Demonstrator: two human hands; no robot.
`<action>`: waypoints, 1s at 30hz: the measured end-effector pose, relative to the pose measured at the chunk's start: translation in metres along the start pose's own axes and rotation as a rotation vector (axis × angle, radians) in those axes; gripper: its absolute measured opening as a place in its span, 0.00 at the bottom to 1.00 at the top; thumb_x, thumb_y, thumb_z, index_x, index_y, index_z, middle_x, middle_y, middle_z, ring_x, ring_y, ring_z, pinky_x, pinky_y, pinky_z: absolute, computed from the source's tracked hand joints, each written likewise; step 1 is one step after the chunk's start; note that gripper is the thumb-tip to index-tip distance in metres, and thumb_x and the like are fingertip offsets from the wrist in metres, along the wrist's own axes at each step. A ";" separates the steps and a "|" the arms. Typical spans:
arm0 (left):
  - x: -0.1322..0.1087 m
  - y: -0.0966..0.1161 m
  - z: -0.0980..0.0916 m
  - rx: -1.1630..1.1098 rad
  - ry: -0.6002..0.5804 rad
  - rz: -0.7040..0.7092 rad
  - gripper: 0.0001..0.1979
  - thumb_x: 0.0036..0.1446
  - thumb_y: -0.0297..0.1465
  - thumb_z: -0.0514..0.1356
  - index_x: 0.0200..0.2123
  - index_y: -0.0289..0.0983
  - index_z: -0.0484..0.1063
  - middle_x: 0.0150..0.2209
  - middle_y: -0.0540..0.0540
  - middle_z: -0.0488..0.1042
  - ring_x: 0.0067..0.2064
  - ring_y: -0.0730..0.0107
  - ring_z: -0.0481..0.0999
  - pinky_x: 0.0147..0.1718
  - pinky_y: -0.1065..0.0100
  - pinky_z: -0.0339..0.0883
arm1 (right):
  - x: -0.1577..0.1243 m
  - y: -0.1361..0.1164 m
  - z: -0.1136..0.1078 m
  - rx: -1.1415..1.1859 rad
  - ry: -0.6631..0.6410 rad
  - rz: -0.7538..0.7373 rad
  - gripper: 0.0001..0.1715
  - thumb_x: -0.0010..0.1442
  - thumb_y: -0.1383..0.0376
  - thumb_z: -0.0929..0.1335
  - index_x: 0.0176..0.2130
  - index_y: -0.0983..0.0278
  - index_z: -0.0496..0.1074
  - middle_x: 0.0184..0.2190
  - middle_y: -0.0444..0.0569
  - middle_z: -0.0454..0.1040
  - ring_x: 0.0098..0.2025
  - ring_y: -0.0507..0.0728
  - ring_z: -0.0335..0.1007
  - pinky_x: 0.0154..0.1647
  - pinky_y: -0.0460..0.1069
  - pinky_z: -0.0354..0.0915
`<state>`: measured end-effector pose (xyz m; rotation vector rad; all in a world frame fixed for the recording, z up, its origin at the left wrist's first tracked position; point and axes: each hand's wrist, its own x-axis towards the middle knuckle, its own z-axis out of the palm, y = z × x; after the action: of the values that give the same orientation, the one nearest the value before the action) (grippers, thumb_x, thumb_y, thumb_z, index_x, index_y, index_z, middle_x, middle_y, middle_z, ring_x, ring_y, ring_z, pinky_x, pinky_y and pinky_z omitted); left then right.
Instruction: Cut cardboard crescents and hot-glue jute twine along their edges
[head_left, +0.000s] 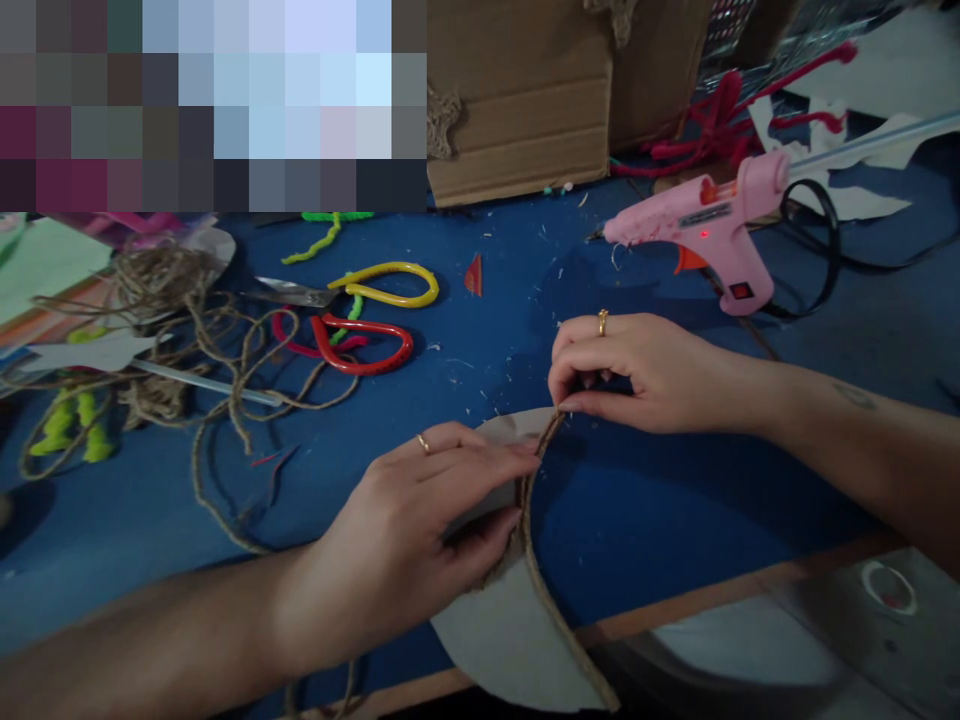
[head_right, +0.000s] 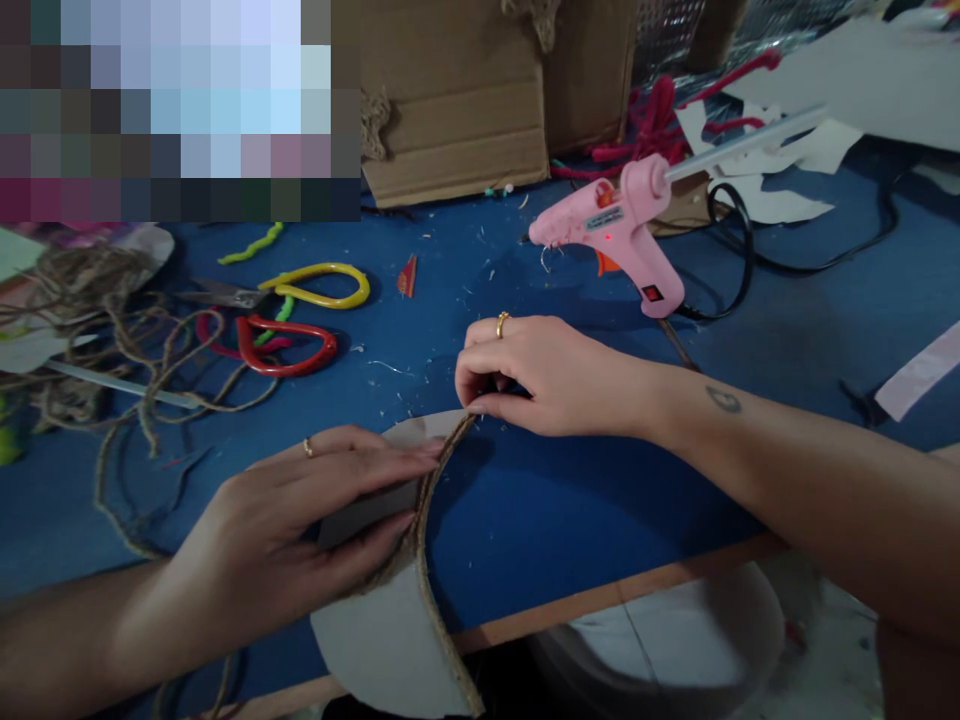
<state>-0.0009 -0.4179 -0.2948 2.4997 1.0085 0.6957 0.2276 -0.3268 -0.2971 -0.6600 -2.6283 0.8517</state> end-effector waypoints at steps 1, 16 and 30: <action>-0.001 0.000 0.000 0.041 -0.005 0.037 0.13 0.55 0.23 0.58 0.45 0.34 0.71 0.41 0.48 0.78 0.42 0.76 0.76 0.45 0.74 0.70 | 0.000 0.000 0.000 -0.001 0.000 -0.001 0.04 0.58 0.69 0.65 0.32 0.66 0.71 0.33 0.46 0.69 0.31 0.48 0.63 0.32 0.43 0.58; -0.009 -0.003 -0.002 0.353 -0.131 0.362 0.15 0.57 0.23 0.57 0.49 0.25 0.68 0.52 0.36 0.71 0.57 0.60 0.68 0.51 0.62 0.70 | 0.000 0.000 0.000 -0.003 -0.006 -0.003 0.05 0.58 0.68 0.65 0.33 0.65 0.71 0.33 0.46 0.69 0.32 0.49 0.63 0.32 0.44 0.58; -0.006 -0.001 0.000 0.367 -0.144 0.354 0.15 0.57 0.21 0.52 0.47 0.26 0.68 0.52 0.35 0.71 0.59 0.59 0.64 0.54 0.60 0.67 | 0.000 0.001 0.000 -0.005 -0.004 -0.003 0.05 0.59 0.67 0.65 0.33 0.65 0.70 0.34 0.47 0.70 0.32 0.50 0.63 0.33 0.45 0.59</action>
<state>-0.0053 -0.4212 -0.2967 3.0439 0.6982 0.4451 0.2277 -0.3266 -0.2979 -0.6561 -2.6356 0.8470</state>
